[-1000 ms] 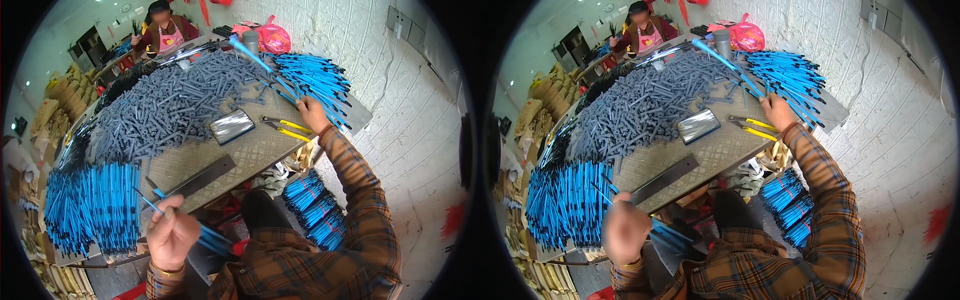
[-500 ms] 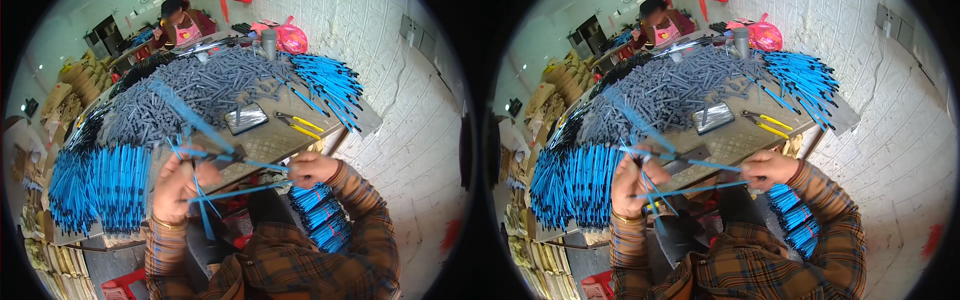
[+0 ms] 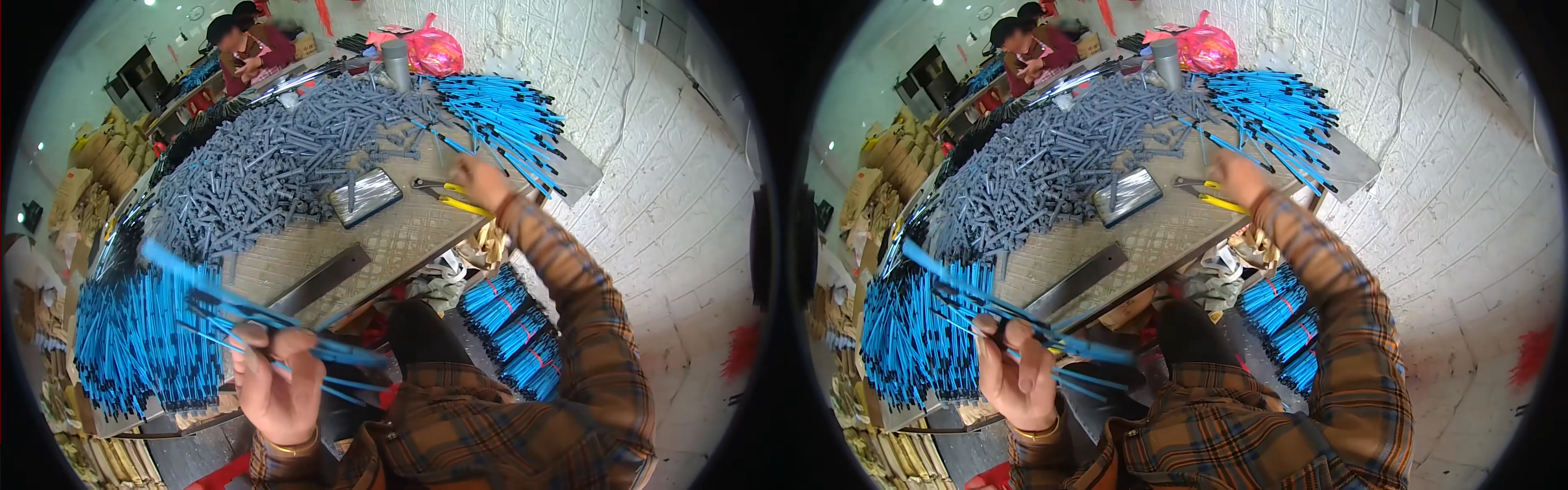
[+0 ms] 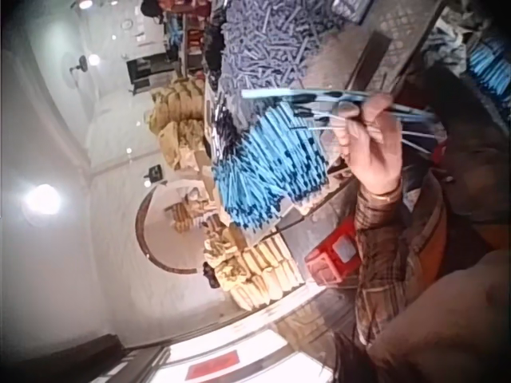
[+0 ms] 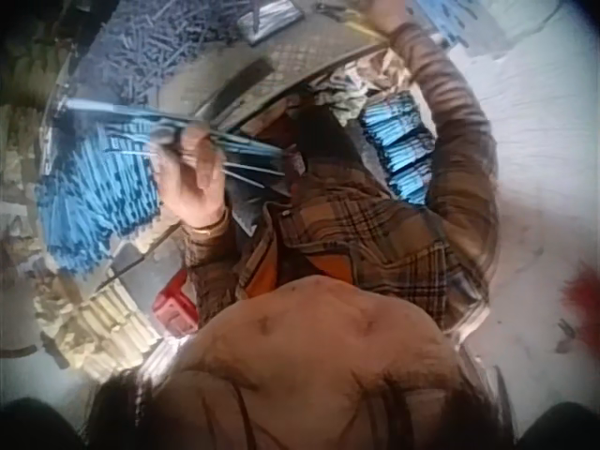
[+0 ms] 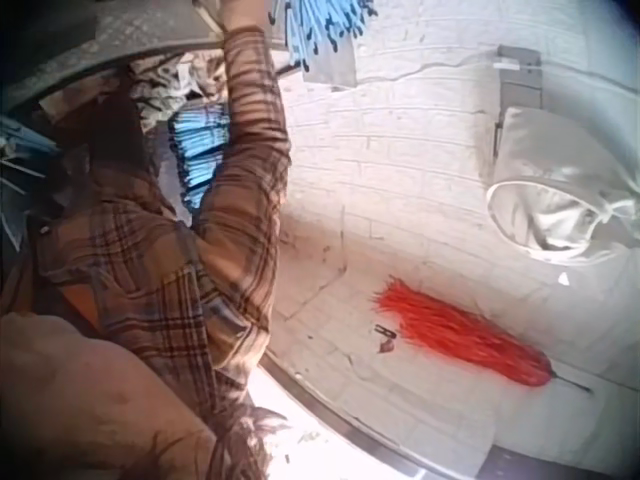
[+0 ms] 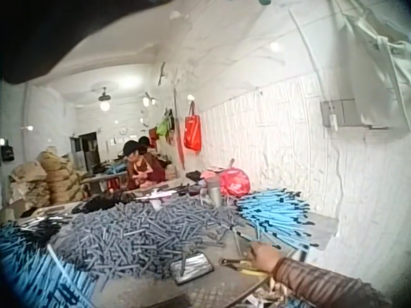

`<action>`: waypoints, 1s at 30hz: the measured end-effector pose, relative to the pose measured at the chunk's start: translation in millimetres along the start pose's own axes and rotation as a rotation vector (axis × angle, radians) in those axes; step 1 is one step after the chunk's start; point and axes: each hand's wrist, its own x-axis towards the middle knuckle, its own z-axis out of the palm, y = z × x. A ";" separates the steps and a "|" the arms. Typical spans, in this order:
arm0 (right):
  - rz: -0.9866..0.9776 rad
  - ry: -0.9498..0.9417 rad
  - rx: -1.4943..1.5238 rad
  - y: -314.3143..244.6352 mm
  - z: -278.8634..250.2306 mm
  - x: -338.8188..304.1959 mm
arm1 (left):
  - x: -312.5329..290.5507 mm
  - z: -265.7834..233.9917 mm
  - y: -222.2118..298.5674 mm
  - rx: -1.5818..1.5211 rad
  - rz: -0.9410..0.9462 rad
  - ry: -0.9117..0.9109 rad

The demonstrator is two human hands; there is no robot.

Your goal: The person threads a wire through plastic ribs, inserts the ribs into a circular hub, and secures the assembly by twisting and tightening the wire using pliers.

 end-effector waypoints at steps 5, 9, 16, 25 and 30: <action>0.091 0.109 -0.612 54.7 2.2 39.5 | -2.3 -25.1 9.7 -0.137 -0.306 -0.356; 0.064 0.082 -0.683 55.1 -1.3 28.8 | -0.3 -21.5 5.8 -0.179 -0.393 -0.279; 0.004 0.017 -0.785 51.2 -25.3 14.9 | 4.6 -35.4 2.1 0.011 -0.440 -0.306; -0.055 0.042 0.866 -40.4 -63.8 -81.5 | 34.2 -45.2 -13.0 -0.006 -0.264 -0.090; -0.723 -0.110 0.385 -54.4 -57.4 -130.4 | 77.2 -71.5 -28.1 -0.110 -0.254 -0.092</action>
